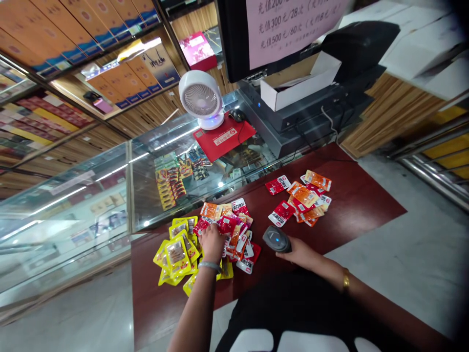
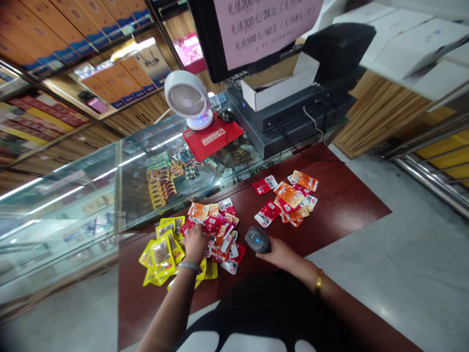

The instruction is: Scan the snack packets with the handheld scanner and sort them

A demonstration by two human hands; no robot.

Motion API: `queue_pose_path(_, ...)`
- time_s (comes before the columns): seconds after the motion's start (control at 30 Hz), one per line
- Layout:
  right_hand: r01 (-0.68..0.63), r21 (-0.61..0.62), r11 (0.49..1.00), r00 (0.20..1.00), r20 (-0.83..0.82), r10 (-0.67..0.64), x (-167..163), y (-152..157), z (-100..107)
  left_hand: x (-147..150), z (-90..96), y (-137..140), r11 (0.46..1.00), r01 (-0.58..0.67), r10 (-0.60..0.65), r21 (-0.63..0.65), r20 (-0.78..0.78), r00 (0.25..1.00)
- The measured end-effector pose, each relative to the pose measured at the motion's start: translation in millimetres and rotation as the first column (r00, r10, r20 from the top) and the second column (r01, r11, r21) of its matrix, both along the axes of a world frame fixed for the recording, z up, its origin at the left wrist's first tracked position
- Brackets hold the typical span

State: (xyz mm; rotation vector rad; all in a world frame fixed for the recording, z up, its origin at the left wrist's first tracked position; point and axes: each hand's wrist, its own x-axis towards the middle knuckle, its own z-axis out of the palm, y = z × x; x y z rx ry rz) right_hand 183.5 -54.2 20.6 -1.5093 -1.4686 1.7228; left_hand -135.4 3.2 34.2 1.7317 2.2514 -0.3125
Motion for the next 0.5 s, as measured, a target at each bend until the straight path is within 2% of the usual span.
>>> queue_pose_path(0.13,-0.003,0.009,1.0,1.0,-0.03,0.003,-5,2,5,6,1.8,-1,0.996,0.01,-0.012,0.092,0.011,1.0)
queue_pose_path(0.23,-0.015,0.016,1.0,0.999,-0.052,0.016,-7,5,8,15,3.5,-2,0.997,0.015,-0.027,0.08,0.151,0.988)
queue_pose_path(0.37,-0.019,0.029,0.999,0.996,-0.081,0.021,-12,11,13,39,0.9,-2,0.997,0.065,-0.071,0.028,0.369,0.927)
queue_pose_path(0.5,0.031,0.048,0.998,0.992,-0.121,-0.025,-15,16,16,62,-2.8,-3,0.991,0.123,-0.129,0.043,0.44,0.889)
